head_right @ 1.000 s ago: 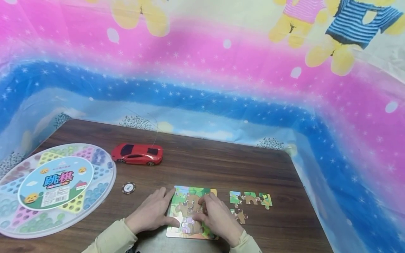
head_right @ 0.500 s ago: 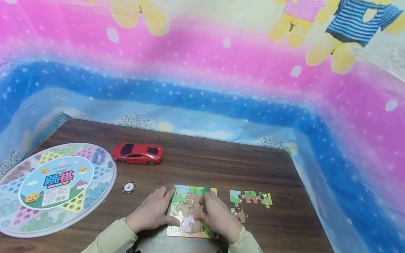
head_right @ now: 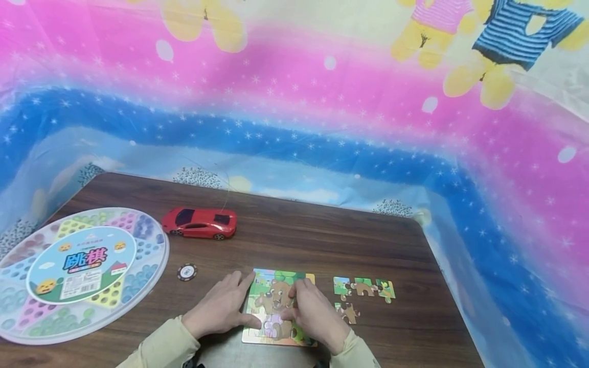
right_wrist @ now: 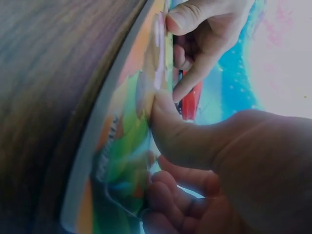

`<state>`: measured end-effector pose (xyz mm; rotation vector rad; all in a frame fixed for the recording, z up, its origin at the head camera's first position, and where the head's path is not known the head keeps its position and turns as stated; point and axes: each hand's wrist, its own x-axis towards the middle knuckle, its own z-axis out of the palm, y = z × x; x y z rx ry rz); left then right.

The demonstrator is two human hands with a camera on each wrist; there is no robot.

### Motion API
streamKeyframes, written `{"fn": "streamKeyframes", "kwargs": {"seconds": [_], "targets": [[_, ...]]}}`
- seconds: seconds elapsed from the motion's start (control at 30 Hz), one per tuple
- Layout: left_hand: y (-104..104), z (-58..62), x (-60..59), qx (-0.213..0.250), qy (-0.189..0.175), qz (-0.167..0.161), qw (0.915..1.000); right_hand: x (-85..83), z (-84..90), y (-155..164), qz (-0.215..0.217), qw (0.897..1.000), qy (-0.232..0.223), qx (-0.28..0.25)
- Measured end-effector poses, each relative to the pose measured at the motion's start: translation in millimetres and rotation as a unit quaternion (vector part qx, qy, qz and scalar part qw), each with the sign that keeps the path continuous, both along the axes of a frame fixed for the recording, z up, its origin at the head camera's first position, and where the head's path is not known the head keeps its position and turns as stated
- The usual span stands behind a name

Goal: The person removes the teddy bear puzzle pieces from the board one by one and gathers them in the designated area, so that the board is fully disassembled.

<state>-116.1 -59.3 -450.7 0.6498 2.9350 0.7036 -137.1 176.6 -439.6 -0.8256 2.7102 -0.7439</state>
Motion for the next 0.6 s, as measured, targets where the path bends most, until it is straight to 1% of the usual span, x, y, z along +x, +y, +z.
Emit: {"fn": "streamKeyframes", "kwargs": {"seconds": [0.33, 0.47, 0.6], "targets": [[0.7, -1.0, -0.2, -0.003, -0.008, -0.001, 1.0000, -2.0, 4.2, 3.5, 0.017, 0.999, -0.046, -0.003], [0.8, -0.2, -0.1, -0.003, -0.004, 0.000, 1.0000, -3.4, 3.3, 3.2, 0.015, 0.999, -0.050, -0.013], [0.4, 0.2, -0.1, -0.003, 0.001, 0.002, 1.0000, -4.0, 2.3, 2.8, 0.013, 0.999, -0.044, -0.018]]}}
